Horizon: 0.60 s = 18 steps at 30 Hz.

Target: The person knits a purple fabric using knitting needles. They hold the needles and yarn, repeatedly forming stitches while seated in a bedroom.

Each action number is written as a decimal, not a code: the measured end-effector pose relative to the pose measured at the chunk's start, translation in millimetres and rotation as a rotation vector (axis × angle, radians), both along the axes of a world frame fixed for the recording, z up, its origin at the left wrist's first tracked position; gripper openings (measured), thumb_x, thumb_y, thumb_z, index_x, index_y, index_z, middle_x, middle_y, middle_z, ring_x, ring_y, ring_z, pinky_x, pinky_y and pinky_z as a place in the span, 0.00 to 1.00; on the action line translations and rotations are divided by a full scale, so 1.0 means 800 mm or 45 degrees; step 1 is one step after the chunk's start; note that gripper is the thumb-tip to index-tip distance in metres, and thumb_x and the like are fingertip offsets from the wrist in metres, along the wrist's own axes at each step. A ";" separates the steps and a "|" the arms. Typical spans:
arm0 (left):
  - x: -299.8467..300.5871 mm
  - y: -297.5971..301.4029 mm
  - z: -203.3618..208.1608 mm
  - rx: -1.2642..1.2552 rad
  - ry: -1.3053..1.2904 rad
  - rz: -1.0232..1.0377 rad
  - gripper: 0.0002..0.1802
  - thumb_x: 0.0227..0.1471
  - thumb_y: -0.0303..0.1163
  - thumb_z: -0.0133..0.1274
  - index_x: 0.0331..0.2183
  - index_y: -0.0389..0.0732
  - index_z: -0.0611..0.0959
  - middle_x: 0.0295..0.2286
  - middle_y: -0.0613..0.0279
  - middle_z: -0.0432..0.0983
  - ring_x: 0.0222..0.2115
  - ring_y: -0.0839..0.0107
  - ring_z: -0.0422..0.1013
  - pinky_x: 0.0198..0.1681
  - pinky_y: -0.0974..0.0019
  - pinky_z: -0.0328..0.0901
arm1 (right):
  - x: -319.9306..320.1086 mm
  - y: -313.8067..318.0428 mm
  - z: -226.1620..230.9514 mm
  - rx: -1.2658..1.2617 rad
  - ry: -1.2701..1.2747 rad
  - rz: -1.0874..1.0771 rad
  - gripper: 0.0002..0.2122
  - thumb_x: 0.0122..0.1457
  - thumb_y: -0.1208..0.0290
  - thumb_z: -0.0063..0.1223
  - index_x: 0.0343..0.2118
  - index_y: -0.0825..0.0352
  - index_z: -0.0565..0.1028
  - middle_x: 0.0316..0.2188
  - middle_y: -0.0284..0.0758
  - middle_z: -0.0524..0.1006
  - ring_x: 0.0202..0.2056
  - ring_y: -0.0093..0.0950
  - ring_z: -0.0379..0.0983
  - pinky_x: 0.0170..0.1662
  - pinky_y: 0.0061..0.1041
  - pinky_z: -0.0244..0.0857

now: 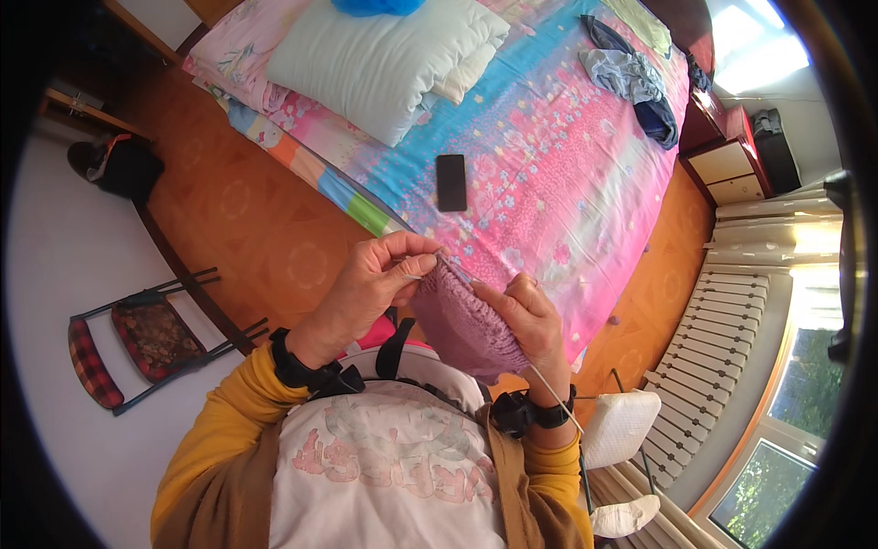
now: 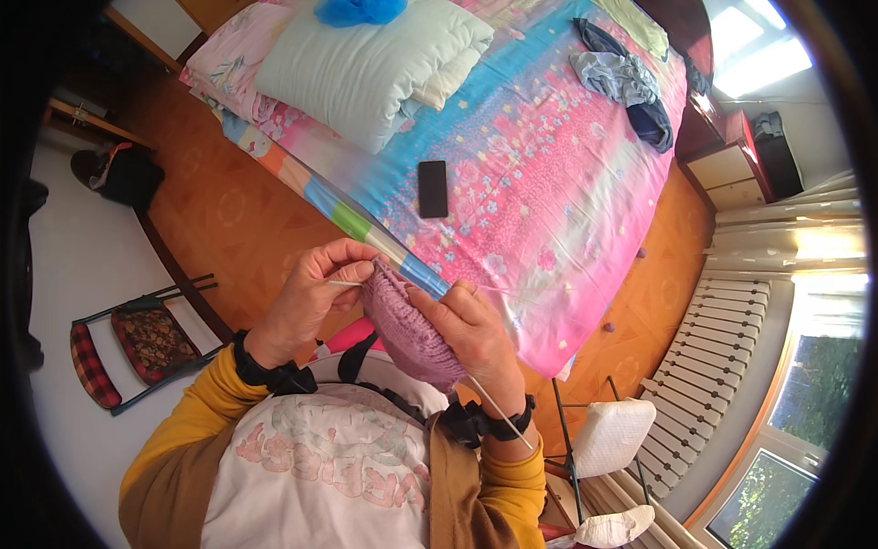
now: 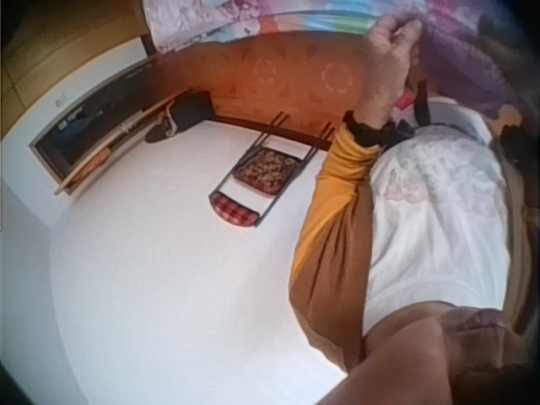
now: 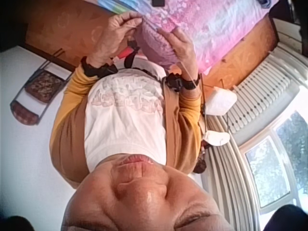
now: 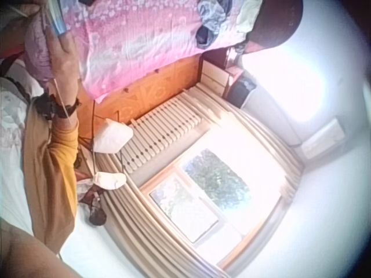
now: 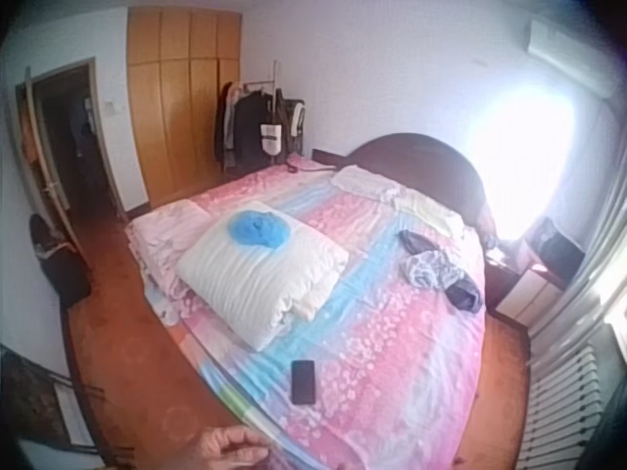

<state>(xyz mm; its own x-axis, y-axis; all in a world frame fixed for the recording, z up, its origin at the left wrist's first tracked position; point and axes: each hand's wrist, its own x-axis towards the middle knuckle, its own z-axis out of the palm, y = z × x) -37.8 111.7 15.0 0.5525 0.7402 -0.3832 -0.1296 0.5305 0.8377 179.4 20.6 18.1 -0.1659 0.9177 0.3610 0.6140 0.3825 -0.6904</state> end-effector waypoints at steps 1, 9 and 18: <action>0.001 -0.001 -0.003 0.013 -0.012 0.013 0.10 0.63 0.29 0.54 0.43 0.36 0.82 0.27 0.77 0.72 0.21 0.89 0.60 0.22 0.81 0.55 | -0.003 0.001 0.001 0.006 -0.023 -0.015 0.21 0.47 0.78 0.57 0.48 0.69 0.78 0.26 0.33 0.64 0.30 0.30 0.66 0.34 0.29 0.62; 0.009 -0.007 -0.011 -0.119 -0.088 0.001 0.09 0.63 0.30 0.53 0.43 0.37 0.80 0.31 0.74 0.75 0.26 0.90 0.67 0.27 0.83 0.62 | -0.020 0.013 0.011 -0.165 0.029 -0.105 0.19 0.49 0.76 0.59 0.47 0.67 0.74 0.32 0.39 0.69 0.35 0.38 0.70 0.39 0.33 0.65; 0.007 -0.006 -0.007 -0.139 0.069 -0.300 0.09 0.63 0.29 0.52 0.44 0.38 0.80 0.33 0.71 0.76 0.31 0.85 0.72 0.34 0.76 0.71 | -0.012 0.024 0.001 -0.279 0.094 -0.034 0.21 0.47 0.74 0.64 0.47 0.68 0.74 0.34 0.40 0.71 0.39 0.41 0.72 0.42 0.33 0.67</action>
